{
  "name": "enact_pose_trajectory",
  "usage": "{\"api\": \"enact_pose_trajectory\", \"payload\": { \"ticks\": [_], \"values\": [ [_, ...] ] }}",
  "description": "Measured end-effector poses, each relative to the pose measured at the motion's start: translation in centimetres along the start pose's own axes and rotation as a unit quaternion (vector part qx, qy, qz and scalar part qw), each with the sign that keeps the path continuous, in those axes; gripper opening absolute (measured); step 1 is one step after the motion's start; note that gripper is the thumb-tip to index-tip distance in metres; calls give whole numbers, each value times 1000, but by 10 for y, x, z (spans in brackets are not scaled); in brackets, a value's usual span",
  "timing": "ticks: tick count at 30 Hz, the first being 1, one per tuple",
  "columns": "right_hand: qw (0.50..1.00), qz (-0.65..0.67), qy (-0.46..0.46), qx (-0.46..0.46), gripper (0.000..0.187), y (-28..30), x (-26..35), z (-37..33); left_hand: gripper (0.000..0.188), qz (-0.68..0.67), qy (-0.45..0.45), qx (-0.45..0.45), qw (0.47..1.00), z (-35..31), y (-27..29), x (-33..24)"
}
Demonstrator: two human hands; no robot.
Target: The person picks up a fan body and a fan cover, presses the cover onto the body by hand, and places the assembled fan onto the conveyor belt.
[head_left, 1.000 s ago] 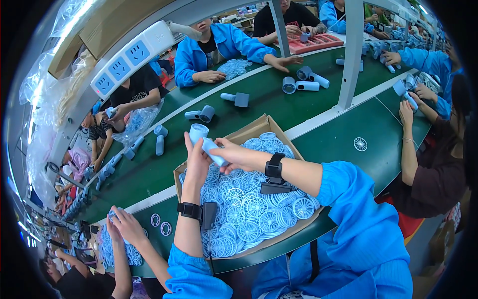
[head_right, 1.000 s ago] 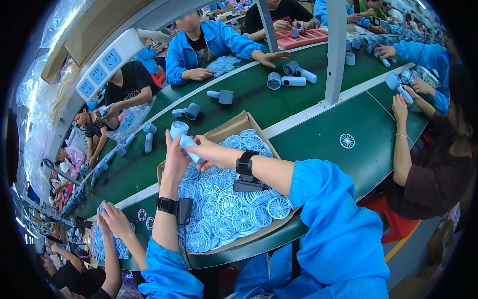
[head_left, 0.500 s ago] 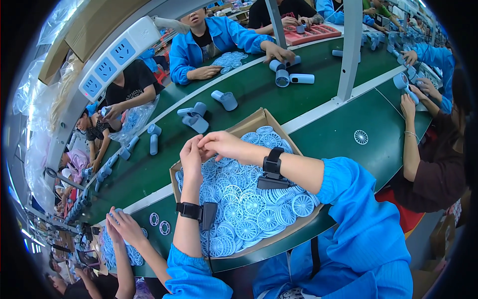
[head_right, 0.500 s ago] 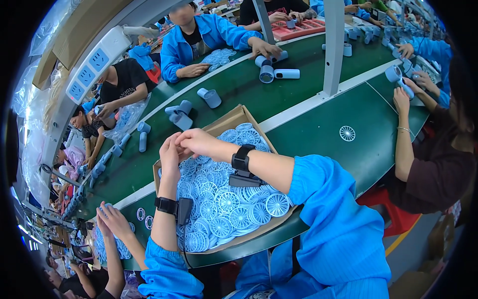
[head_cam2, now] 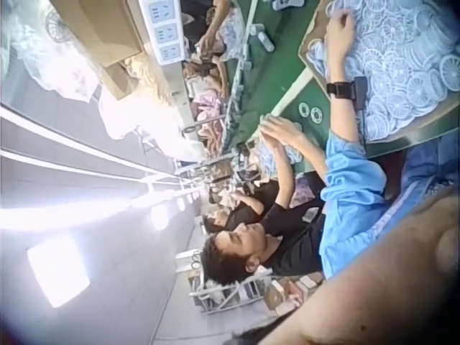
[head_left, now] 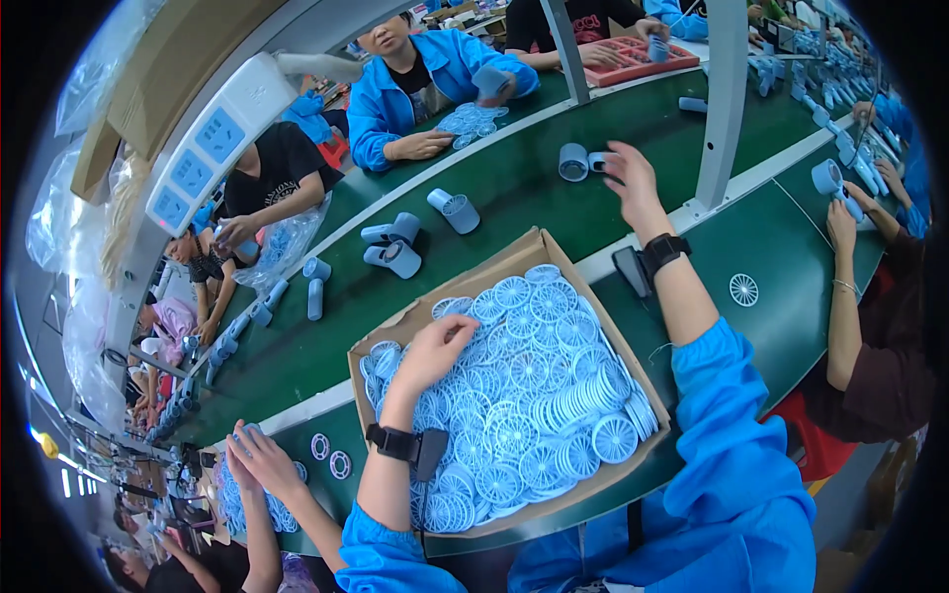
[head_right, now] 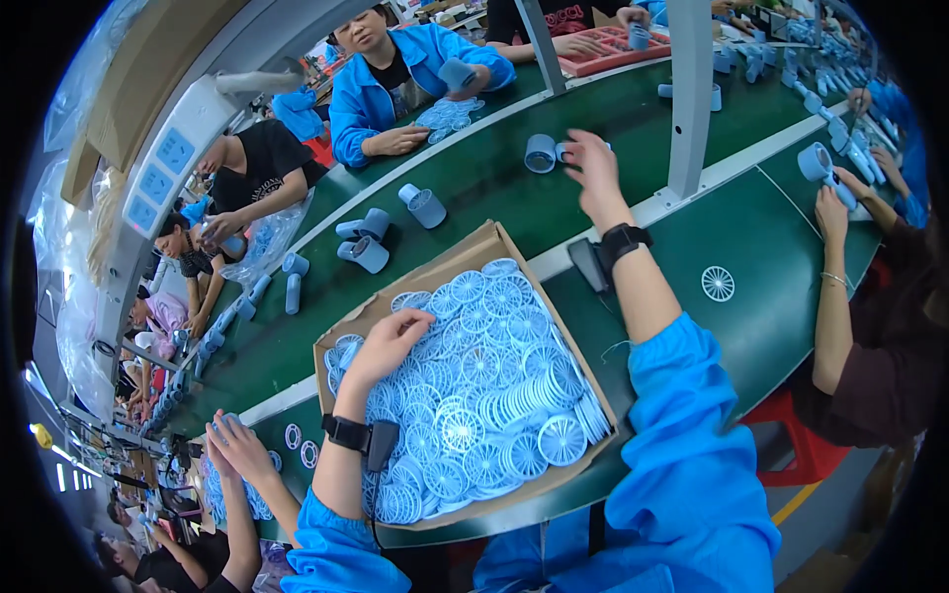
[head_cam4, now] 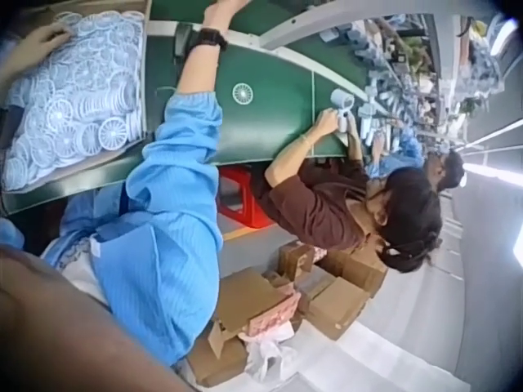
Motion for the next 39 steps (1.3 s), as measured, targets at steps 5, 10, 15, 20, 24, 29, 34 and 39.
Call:
{"api": "enact_pose_trajectory", "payload": {
  "ticks": [5, 10, 15, 20, 24, 29, 34, 39],
  "values": [
    [990, 49, -37, -124, 21, 54, -48, 41, 21, 2, 17, 15, 1000, -2, 0, -2],
    [824, -480, 254, -159, 26, 65, -11, 47, 19, 6, 21, 11, 1000, 1, -3, -2],
    [878, -471, 71, 55, 52, 58, -31, 66, 18, 3, 30, 8, 1000, 0, 0, 0],
    [797, -582, 92, 130, 51, 41, -31, 58, 19, 13, -8, -19, 1000, 2, 0, -2],
    [783, -574, 108, 214, 51, 28, -38, 52, 20, 3, 24, 4, 1000, 0, 0, 0],
    [699, -601, 159, 354, 37, -12, -45, 25, 21, 34, 10, 12, 999, -5, 0, -12],
    [847, -352, -57, 394, 33, -43, -11, -13, 26, 30, -11, -14, 999, 0, 2, -15],
    [847, -228, 61, 476, 52, -126, 83, -109, 41, -76, -34, -18, 996, -12, 12, -20]
  ]
}}
Point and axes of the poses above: each hand's wrist, its own z-axis towards the middle knuckle, its own y-axis out of the back of the hand, x = y × z, the point moved 6 cm from there along z, towards the middle knuckle, and after that the axes turned 13 degrees about y, right-handed, at the moved point
